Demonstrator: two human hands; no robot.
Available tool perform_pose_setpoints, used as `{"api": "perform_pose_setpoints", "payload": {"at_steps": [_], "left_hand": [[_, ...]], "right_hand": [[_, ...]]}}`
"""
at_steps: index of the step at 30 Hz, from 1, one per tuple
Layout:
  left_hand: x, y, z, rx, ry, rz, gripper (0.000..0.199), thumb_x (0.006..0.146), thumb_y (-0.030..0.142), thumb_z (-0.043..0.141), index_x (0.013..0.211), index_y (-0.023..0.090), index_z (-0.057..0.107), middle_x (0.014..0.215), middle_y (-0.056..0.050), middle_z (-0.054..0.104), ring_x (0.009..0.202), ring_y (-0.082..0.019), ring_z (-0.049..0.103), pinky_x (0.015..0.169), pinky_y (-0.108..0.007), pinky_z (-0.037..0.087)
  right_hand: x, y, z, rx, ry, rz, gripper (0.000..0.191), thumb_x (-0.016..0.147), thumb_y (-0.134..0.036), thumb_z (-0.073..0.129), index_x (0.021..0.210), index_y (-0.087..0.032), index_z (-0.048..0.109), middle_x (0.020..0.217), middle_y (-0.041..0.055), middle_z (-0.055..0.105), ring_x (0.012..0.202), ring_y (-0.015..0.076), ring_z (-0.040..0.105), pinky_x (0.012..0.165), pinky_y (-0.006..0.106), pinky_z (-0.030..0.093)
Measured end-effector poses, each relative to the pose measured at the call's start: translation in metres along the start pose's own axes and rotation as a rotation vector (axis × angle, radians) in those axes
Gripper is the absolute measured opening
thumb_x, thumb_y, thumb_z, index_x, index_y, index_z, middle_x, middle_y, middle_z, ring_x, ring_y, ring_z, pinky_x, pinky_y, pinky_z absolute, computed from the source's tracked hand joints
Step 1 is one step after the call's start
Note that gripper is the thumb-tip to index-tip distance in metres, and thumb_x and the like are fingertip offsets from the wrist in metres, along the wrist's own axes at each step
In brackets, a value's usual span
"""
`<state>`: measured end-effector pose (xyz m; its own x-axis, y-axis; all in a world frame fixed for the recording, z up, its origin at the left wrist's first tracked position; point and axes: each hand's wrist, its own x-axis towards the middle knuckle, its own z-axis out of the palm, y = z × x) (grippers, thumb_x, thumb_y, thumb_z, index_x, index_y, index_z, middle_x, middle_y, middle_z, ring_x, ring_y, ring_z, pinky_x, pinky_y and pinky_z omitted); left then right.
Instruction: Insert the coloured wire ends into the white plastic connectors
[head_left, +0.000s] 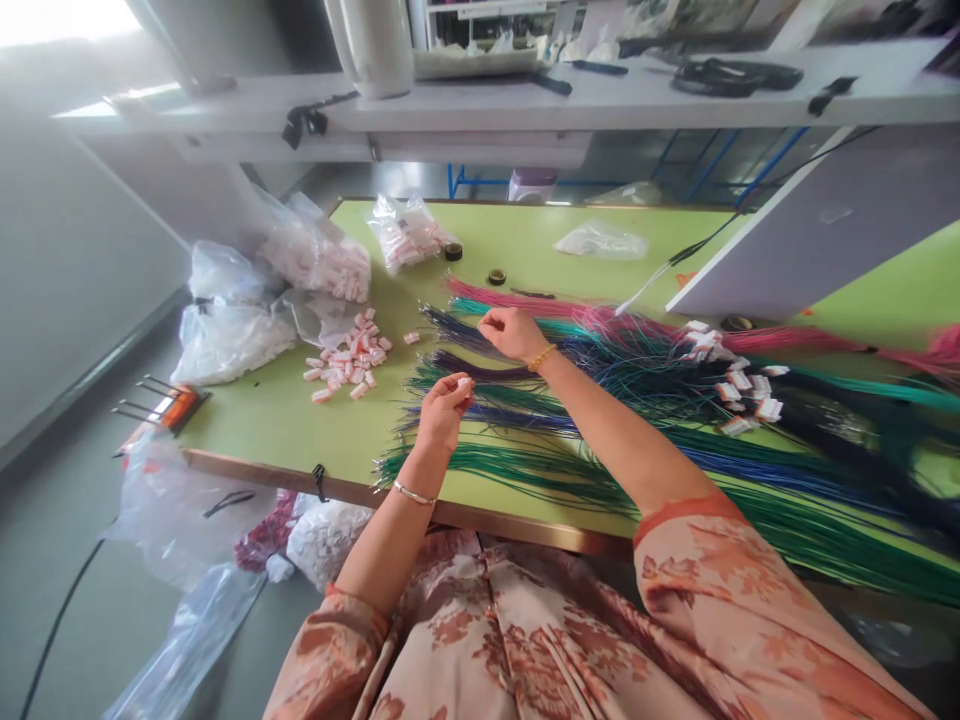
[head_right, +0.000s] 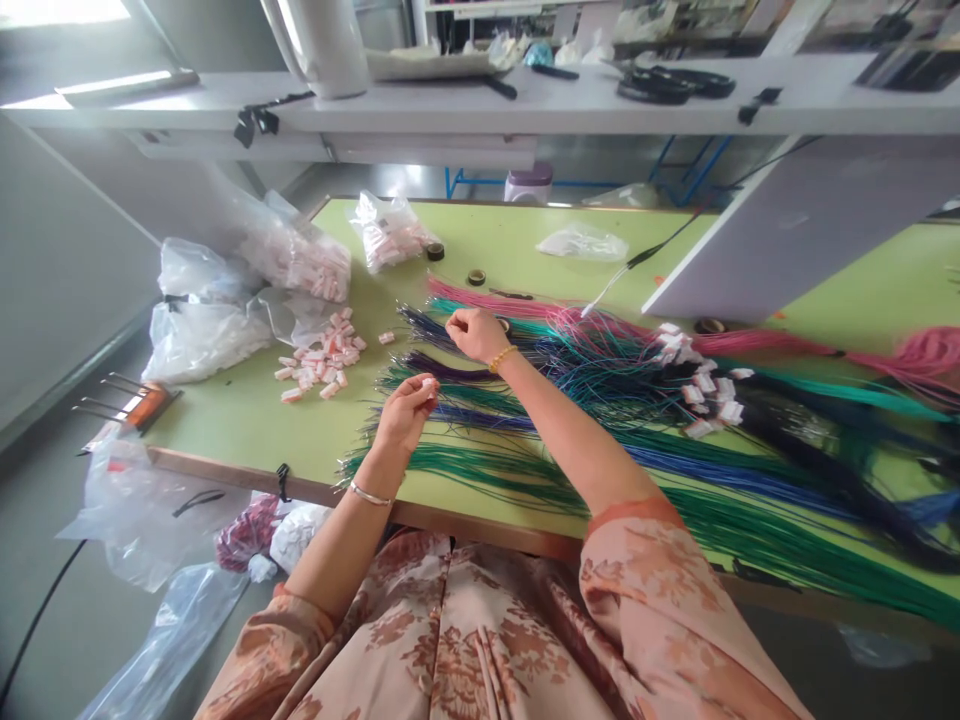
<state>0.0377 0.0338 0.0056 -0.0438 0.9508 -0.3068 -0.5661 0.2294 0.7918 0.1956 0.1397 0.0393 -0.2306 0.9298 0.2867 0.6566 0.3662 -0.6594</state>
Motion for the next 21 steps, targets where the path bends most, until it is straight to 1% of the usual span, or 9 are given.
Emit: {"api": "perform_pose_setpoints", "payload": {"at_steps": [3,5,8,11,14,17,19,21], "left_hand": [[0.003,-0.003,-0.004,-0.004,-0.005,-0.037,0.03,0.055,0.02,0.083,0.081,0.014,0.069,0.077,-0.002,0.066,0.064,-0.007,0.054,0.067,-0.024,0.044],[0.003,-0.004,-0.005,-0.004,-0.006,-0.05,0.032,0.055,0.021,0.084,0.082,0.014,0.069,0.077,-0.002,0.066,0.064,-0.007,0.053,0.067,-0.024,0.044],[0.002,-0.004,-0.007,-0.001,-0.006,-0.052,0.033,0.055,0.023,0.085,0.082,0.014,0.068,0.077,-0.002,0.066,0.064,-0.007,0.053,0.067,-0.024,0.044],[0.001,-0.003,-0.007,0.0,-0.016,-0.051,0.034,0.055,0.025,0.085,0.082,0.015,0.068,0.077,-0.001,0.066,0.063,-0.007,0.052,0.067,-0.024,0.044],[0.0,-0.003,-0.007,-0.015,-0.009,-0.055,0.036,0.053,0.025,0.086,0.082,0.014,0.069,0.077,-0.002,0.066,0.063,-0.007,0.053,0.066,-0.024,0.044],[0.0,-0.004,-0.006,-0.022,-0.011,-0.053,0.035,0.055,0.025,0.085,0.083,0.014,0.069,0.078,-0.002,0.066,0.063,-0.007,0.053,0.067,-0.024,0.043],[-0.001,-0.005,-0.006,-0.018,-0.022,-0.051,0.033,0.057,0.025,0.085,0.084,0.014,0.069,0.078,-0.002,0.066,0.063,-0.007,0.052,0.066,-0.024,0.042],[-0.001,-0.005,-0.005,-0.018,-0.031,-0.051,0.033,0.058,0.025,0.084,0.084,0.014,0.069,0.079,-0.002,0.066,0.063,-0.007,0.052,0.066,-0.024,0.042]], "right_hand": [[0.036,0.012,0.018,-0.21,-0.084,0.123,0.013,0.079,-0.022,0.06,0.078,-0.016,0.072,0.077,0.0042,0.071,0.07,0.0146,0.06,0.067,0.024,0.042],[0.05,0.016,0.032,-0.292,-0.129,0.189,0.012,0.078,-0.024,0.062,0.079,-0.019,0.073,0.085,0.0046,0.073,0.076,0.0159,0.062,0.07,0.024,0.044],[0.059,0.017,0.049,-0.368,-0.155,0.268,0.012,0.079,-0.027,0.063,0.083,-0.021,0.073,0.092,0.0057,0.074,0.084,0.0185,0.065,0.073,0.025,0.045],[0.063,0.018,0.058,-0.414,-0.166,0.306,0.014,0.083,-0.026,0.06,0.086,-0.02,0.071,0.094,0.0088,0.073,0.087,0.0203,0.065,0.074,0.027,0.045],[0.067,0.022,0.056,-0.388,-0.167,0.274,0.015,0.086,-0.022,0.055,0.09,-0.017,0.069,0.096,0.0112,0.072,0.087,0.0196,0.064,0.076,0.026,0.044],[0.072,0.023,0.048,-0.343,-0.163,0.222,0.015,0.085,-0.018,0.054,0.09,-0.016,0.067,0.094,0.0091,0.072,0.083,0.0168,0.062,0.074,0.024,0.043],[0.077,0.018,0.044,-0.309,-0.132,0.19,0.013,0.083,-0.017,0.055,0.087,-0.016,0.067,0.09,0.0074,0.072,0.08,0.0154,0.061,0.072,0.023,0.042],[0.083,0.008,0.044,-0.238,-0.086,0.122,0.011,0.082,-0.016,0.056,0.083,-0.015,0.067,0.086,0.0063,0.071,0.077,0.0142,0.059,0.07,0.022,0.042]]}}
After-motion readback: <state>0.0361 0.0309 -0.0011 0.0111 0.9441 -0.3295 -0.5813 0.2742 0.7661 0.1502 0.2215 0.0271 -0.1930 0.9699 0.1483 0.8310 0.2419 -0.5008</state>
